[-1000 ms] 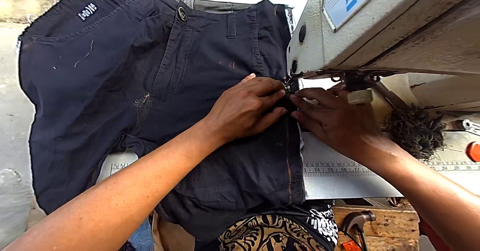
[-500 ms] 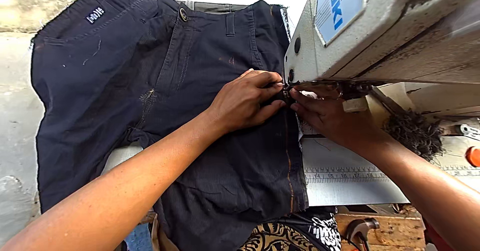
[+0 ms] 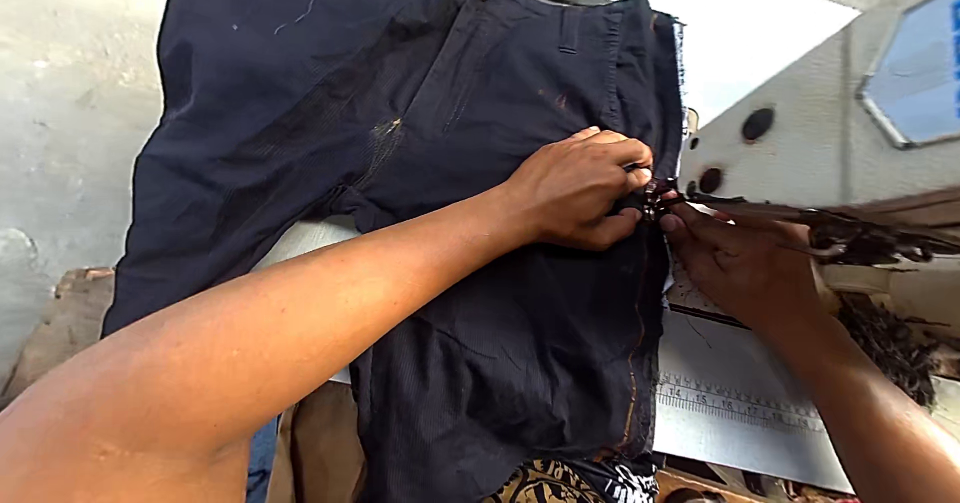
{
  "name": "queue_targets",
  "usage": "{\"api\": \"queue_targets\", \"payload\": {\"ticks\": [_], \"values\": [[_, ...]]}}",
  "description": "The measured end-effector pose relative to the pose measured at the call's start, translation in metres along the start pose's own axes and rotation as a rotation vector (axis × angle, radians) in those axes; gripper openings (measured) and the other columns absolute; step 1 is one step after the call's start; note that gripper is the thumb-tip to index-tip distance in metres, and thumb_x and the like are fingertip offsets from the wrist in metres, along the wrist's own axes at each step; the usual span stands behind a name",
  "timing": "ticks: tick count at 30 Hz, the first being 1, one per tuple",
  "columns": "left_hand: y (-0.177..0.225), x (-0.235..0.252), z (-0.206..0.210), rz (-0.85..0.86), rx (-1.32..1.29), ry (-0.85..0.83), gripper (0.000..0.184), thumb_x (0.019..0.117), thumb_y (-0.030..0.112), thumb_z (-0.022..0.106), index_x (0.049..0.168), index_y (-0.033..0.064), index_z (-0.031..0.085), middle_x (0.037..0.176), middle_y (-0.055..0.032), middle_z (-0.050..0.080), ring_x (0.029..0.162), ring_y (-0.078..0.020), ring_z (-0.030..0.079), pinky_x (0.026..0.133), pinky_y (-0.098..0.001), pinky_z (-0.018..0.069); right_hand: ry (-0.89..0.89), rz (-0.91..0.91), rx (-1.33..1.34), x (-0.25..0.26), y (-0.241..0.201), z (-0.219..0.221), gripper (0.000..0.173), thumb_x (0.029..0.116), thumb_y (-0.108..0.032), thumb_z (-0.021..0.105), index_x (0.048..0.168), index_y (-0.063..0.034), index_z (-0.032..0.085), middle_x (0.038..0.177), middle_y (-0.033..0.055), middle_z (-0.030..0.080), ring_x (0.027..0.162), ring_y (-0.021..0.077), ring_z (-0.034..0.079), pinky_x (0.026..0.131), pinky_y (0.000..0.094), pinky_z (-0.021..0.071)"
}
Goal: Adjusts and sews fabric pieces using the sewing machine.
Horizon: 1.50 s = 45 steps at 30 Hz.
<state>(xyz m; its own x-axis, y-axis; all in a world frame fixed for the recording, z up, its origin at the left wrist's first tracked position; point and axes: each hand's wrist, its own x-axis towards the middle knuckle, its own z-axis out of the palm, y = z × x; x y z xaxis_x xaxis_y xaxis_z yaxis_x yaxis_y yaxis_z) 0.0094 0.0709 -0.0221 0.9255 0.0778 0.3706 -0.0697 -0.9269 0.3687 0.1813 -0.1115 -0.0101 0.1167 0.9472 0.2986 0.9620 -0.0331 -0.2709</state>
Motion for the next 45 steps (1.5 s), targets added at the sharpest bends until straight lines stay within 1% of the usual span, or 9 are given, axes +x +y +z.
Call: {"api": "queue_targets", "payload": {"ticks": [8, 15, 19, 24, 28, 32, 35, 40, 45], "values": [[-0.011, 0.004, 0.0, 0.056, -0.002, 0.023, 0.041, 0.0971, 0.029, 0.05, 0.115, 0.004, 0.076, 0.129, -0.0109, 0.069, 0.125, -0.0271, 0.062, 0.107, -0.0432, 0.0457, -0.085, 0.083, -0.006, 0.008, -0.01, -0.005, 0.04, 0.1054, -0.029, 0.053, 0.095, 0.0011, 0.076, 0.077, 0.0185, 0.071, 0.071, 0.0335, 0.07, 0.065, 0.0556, 0.0525], [0.011, 0.001, -0.017, 0.069, 0.27, 0.069, 0.033, 0.1018, 0.026, 0.05, 0.11, 0.0028, 0.072, 0.129, -0.0177, 0.067, 0.123, -0.0359, 0.063, 0.106, -0.0593, 0.0439, -0.119, 0.241, 0.051, 0.003, -0.005, -0.004, 0.048, 0.1056, -0.05, 0.046, 0.131, -0.0179, 0.071, 0.131, 0.0142, 0.067, 0.129, 0.0366, 0.057, 0.112, 0.0667, 0.0347], [0.126, -0.045, -0.037, -0.22, 0.198, 0.025, 0.033, 0.1024, 0.032, 0.058, 0.111, 0.0062, 0.077, 0.124, -0.0157, 0.068, 0.117, -0.0341, 0.064, 0.102, -0.0542, 0.0501, 0.146, 0.145, 0.173, -0.059, -0.039, -0.028, 0.033, 0.1043, -0.023, 0.057, 0.129, -0.0071, 0.071, 0.128, 0.0131, 0.069, 0.114, 0.0295, 0.065, 0.097, 0.0491, 0.0503], [0.236, -0.124, 0.04, -0.19, 0.236, 0.107, 0.033, 0.0994, 0.046, 0.062, 0.109, 0.0163, 0.072, 0.115, -0.0078, 0.07, 0.106, -0.0252, 0.068, 0.104, -0.0471, 0.0487, 0.455, 0.106, 0.305, -0.154, -0.091, -0.019, 0.018, 0.0968, -0.014, 0.067, 0.107, -0.0038, 0.078, 0.091, 0.009, 0.073, 0.086, 0.017, 0.067, 0.078, 0.0312, 0.0549], [0.24, -0.149, 0.072, -0.235, 0.401, 0.237, 0.02, 0.1017, 0.036, 0.062, 0.112, 0.0195, 0.062, 0.109, -0.0067, 0.059, 0.102, -0.0235, 0.057, 0.105, -0.0391, 0.0382, 0.504, 0.307, 0.561, -0.216, -0.131, 0.025, 0.02, 0.0979, -0.017, 0.064, 0.098, -0.001, 0.077, 0.082, 0.0079, 0.073, 0.078, 0.0083, 0.067, 0.074, 0.0206, 0.055], [0.24, -0.159, 0.077, -0.237, 0.477, 0.298, 0.012, 0.0976, 0.031, 0.067, 0.103, 0.0199, 0.067, 0.1, -0.0043, 0.06, 0.098, -0.0219, 0.055, 0.103, -0.0392, 0.0356, 0.227, 0.674, 0.931, -0.235, -0.131, 0.057, 0.045, 0.0954, -0.034, 0.067, 0.122, 0.0016, 0.067, 0.112, 0.0103, 0.072, 0.099, 0.0095, 0.069, 0.086, 0.028, 0.0589], [0.241, -0.163, 0.077, -0.256, 0.518, 0.245, 0.022, 0.0963, 0.038, 0.069, 0.111, 0.0219, 0.068, 0.105, -0.0057, 0.059, 0.101, -0.0237, 0.055, 0.104, -0.0416, 0.0337, 0.214, 0.594, 1.169, -0.226, -0.124, 0.068, 0.038, 0.0971, -0.023, 0.067, 0.123, 0.0042, 0.066, 0.116, 0.0093, 0.073, 0.109, 0.0074, 0.069, 0.098, 0.028, 0.057], [0.242, -0.171, 0.083, -0.237, 0.576, 0.239, 0.015, 0.0978, 0.032, 0.068, 0.106, 0.021, 0.071, 0.101, -0.0058, 0.061, 0.099, -0.024, 0.056, 0.102, -0.0428, 0.0362, 0.26, 0.535, 1.289, -0.224, -0.126, 0.066, 0.02, 0.1034, -0.013, 0.057, 0.103, -0.0006, 0.072, 0.092, -0.0024, 0.073, 0.086, -0.0025, 0.067, 0.081, 0.0187, 0.0564], [0.243, -0.169, 0.087, -0.233, 0.605, 0.249, 0.016, 0.0977, 0.03, 0.066, 0.113, 0.0251, 0.071, 0.106, -0.0029, 0.065, 0.101, -0.0221, 0.06, 0.104, -0.0425, 0.0381, 0.277, 0.507, 1.338, -0.225, -0.13, 0.065, 0.021, 0.1044, -0.01, 0.054, 0.108, 0.0005, 0.072, 0.092, -0.0018, 0.074, 0.085, -0.0002, 0.068, 0.08, 0.0191, 0.0573]]}}
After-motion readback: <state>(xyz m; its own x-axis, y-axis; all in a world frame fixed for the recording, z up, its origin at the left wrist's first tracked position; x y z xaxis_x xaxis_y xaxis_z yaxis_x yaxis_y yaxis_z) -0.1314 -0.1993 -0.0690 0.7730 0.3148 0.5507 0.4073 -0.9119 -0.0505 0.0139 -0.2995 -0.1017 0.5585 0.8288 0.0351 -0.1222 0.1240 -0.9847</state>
